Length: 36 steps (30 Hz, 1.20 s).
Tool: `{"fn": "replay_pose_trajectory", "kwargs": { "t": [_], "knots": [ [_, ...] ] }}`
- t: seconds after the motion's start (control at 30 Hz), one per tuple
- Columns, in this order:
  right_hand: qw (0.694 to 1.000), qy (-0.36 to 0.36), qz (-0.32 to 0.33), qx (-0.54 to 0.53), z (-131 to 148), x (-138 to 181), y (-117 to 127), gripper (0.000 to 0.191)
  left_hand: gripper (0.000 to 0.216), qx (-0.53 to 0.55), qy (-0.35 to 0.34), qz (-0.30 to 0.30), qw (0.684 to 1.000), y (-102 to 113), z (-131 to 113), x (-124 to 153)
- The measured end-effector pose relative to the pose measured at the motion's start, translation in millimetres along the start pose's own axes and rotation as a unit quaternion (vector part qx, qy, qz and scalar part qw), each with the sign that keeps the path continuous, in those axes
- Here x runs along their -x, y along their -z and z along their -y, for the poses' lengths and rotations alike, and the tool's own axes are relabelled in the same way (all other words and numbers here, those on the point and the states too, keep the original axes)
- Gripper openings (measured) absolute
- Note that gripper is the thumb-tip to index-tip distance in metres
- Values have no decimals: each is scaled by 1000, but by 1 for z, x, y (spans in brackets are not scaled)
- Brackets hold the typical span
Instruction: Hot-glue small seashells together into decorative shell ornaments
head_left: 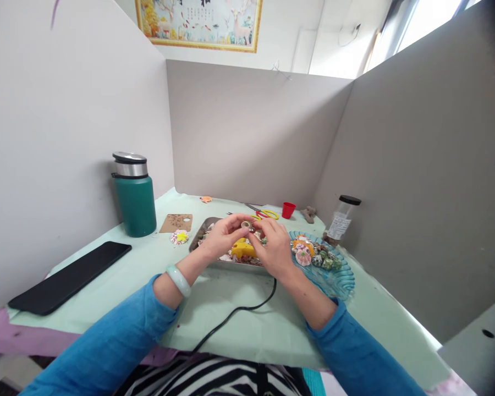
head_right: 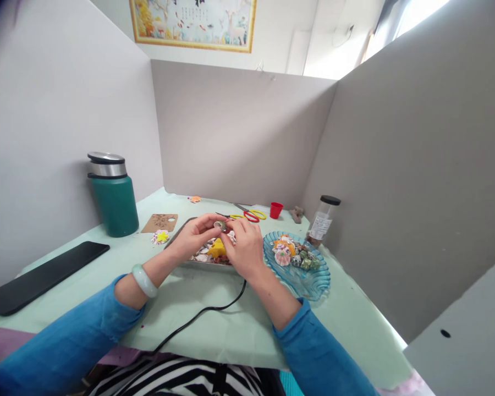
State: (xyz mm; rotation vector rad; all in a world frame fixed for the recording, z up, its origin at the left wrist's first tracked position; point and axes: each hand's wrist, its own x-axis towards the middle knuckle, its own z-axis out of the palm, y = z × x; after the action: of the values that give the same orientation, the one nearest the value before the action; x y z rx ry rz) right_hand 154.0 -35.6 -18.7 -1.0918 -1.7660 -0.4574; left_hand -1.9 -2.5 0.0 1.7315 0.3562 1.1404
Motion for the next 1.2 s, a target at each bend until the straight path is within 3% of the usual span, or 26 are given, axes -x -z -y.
{"fn": "replay_pose_trajectory", "kwargs": {
  "t": [0.6,0.8,1.03,1.2],
  "knots": [
    [999,40,18,3,-2,1,1,18,39,18,34,2,999,4,0,-1],
    [998,62,27,2,-5,0,1,17,47,51,80,9,995,7,-1,0],
    [997,66,30,-19,-4,-3,6,26,47,77,98,11,992,11,0,-1],
    [995,59,69,-42,-6,-3,5,31,40,59,107,25,992,10,1,-1]
  ]
}}
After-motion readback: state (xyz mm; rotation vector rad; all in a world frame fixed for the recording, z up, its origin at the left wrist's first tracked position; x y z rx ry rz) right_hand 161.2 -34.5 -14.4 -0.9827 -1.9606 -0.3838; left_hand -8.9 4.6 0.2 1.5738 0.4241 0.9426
